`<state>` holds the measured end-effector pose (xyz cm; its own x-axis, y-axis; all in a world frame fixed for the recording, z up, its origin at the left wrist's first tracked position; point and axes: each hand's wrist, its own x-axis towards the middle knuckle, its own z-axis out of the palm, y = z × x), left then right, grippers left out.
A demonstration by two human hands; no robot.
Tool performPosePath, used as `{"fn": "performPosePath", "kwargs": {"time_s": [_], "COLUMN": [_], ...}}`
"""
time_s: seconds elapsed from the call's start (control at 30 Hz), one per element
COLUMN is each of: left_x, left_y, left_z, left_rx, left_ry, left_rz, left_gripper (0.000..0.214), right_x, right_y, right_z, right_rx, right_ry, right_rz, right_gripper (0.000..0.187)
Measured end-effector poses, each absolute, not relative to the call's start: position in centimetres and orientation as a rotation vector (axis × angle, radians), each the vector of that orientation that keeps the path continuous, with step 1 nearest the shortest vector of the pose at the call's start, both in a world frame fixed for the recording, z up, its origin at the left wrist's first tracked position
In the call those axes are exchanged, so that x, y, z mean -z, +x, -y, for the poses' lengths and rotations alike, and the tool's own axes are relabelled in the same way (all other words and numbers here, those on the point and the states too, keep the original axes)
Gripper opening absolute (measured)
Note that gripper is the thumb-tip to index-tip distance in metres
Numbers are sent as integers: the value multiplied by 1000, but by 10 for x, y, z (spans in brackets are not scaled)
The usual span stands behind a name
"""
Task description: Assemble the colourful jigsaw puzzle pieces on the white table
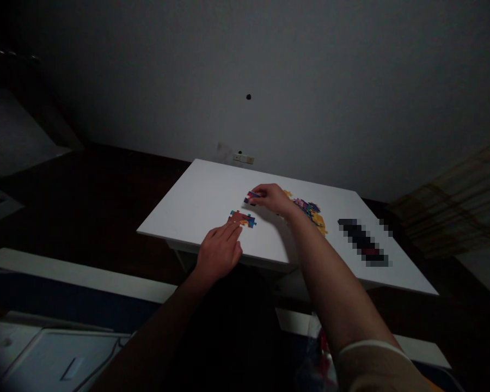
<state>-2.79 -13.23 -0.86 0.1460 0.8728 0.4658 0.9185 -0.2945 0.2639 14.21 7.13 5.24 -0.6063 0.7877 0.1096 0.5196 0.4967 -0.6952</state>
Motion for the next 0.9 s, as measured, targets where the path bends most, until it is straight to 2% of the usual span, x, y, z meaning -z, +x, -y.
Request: {"fn": "performPosePath", "kwargs": {"time_s": [0.13, 0.33, 0.53, 0.9], "left_x": [9, 10, 11, 12], "left_y": [-28, -29, -30, -29], "left_z": [133, 133, 132, 132], "left_rx": [829, 818, 841, 825], "left_ry": [-2316, -2315, -2324, -2323], "left_rz": [1810, 1820, 1818, 1803], "left_gripper": [42, 41, 42, 39], "right_x": [-58, -57, -51, -50], "right_y": [101, 72, 62, 61], "right_z": [-66, -73, -73, -72], "right_rx": [-1111, -1045, -1178, -1220], "right_ry": [-952, -943, -946, -803], "right_rz": [2505, 2656, 2693, 2792], "right_gripper": [30, 40, 29, 29]}}
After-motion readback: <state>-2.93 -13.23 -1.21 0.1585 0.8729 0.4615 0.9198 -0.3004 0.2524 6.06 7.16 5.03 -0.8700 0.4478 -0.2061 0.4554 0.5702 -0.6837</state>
